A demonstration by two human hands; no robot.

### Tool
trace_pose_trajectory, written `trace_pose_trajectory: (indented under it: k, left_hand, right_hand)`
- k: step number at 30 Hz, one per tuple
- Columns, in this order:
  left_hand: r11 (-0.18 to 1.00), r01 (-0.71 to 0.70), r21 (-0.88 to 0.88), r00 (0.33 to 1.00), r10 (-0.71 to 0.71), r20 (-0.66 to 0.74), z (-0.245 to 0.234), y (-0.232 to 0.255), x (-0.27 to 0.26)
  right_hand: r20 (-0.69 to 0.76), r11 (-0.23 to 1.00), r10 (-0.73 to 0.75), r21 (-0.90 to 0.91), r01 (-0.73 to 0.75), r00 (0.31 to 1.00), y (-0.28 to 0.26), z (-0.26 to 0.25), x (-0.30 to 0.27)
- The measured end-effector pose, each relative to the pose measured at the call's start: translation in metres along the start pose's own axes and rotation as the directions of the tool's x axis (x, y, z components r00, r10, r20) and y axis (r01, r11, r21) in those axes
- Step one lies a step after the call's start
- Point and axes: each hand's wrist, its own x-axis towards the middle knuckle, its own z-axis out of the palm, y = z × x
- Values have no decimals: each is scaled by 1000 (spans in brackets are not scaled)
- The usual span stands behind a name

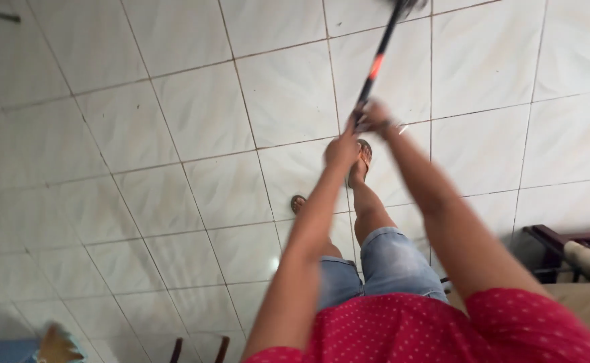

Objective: The recorder is mopping a tiled floor in a dining area around chairs and a table.

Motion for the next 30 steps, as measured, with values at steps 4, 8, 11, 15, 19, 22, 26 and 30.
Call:
trace_pose_trajectory:
  k: [4, 8, 11, 15, 19, 22, 26, 30]
  left_hand:
    - [996, -63, 61, 994, 68, -84, 0, 51, 29]
    - [994, -58, 87, 996, 64, -63, -14, -43, -21]
    - [996, 91, 22, 996, -91, -16, -3, -182, -114]
    - [998, 65, 7, 987, -63, -149, 13, -308, -327]
    - [930, 358, -77, 932, -362, -37, 12, -343, -494]
    - [879, 470, -75, 882, -471, 5, 4, -344, -532]
    - [924, 382, -24, 922, -383, -54, -13, -340, -480]
    - [973, 223, 59, 966, -212, -147, -40, -296, -349]
  right_hand:
    - [402, -153, 528, 912, -381, 748, -54, -177, -15]
    - [49, 990, 45, -135, -38, 998, -77, -30, 21]
    - [255, 491, 593, 637, -594, 764, -237, 97, 3]
    - [-423, 959, -238, 39, 280, 875, -451, 234, -119]
    - [700, -29, 174, 707, -707, 693, -615, 178, -226]
    - [844, -211, -22, 520, -828, 536, -653, 144, -246]
    - [757, -191, 104, 651, -734, 645, -629, 131, -210]
    - [515, 107, 296, 819, -564, 805, -520, 119, -110]
